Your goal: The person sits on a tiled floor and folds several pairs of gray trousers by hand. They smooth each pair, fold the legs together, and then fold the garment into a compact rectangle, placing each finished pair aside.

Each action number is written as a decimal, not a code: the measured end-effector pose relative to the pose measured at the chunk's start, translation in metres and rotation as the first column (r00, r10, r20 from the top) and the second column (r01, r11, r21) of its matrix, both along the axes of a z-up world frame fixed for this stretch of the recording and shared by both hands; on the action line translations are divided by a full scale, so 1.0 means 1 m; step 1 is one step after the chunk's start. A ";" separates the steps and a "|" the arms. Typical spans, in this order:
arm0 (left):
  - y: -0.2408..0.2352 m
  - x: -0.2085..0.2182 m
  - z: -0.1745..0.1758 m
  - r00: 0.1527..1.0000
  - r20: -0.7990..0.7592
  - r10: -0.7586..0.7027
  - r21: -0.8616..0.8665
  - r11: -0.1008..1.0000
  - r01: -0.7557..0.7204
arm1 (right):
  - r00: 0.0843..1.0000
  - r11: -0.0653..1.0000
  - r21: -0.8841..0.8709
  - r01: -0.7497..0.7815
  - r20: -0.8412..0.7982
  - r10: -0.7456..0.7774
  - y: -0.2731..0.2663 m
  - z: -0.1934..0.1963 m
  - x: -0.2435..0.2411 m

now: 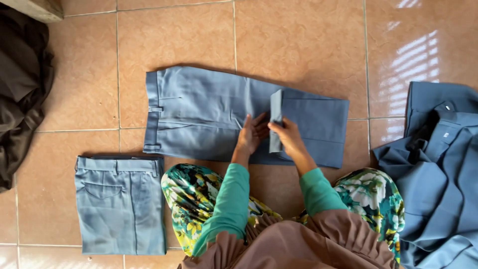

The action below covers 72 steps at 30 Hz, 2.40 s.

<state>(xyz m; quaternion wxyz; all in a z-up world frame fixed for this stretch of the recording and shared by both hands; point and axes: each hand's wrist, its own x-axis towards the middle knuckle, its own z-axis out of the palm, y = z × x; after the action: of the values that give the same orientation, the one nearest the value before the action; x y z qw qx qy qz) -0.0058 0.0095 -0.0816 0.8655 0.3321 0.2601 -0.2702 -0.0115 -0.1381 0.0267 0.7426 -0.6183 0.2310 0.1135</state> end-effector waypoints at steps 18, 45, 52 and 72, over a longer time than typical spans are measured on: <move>0.017 -0.007 0.071 0.928 0.095 -0.361 0.987 0.152 -0.042 | 0.938 0.778 -0.604 0.174 0.343 0.057 -0.022 0.003 -0.022; -0.096 0.017 0.061 0.692 -0.121 -0.712 0.764 -0.512 -0.392 | 0.885 -0.016 -0.981 0.192 0.166 0.435 -0.071 -0.041 0.024; -0.019 0.038 0.076 0.822 0.010 -0.569 0.568 -0.674 -0.473 | 0.958 0.003 -0.999 0.051 0.049 0.284 -0.130 -0.026 0.015; -0.063 -0.060 0.078 0.777 0.050 -0.627 0.687 -0.543 -0.483 | 0.958 -0.109 -0.990 0.094 0.060 0.281 -0.081 -0.016 -0.057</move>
<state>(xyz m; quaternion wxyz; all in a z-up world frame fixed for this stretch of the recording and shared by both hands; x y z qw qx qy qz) -0.0659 -0.0537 -0.0036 0.0745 0.9859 0.0197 0.1484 -0.0688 -0.2191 0.0111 0.0493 -0.9865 0.0975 -0.1220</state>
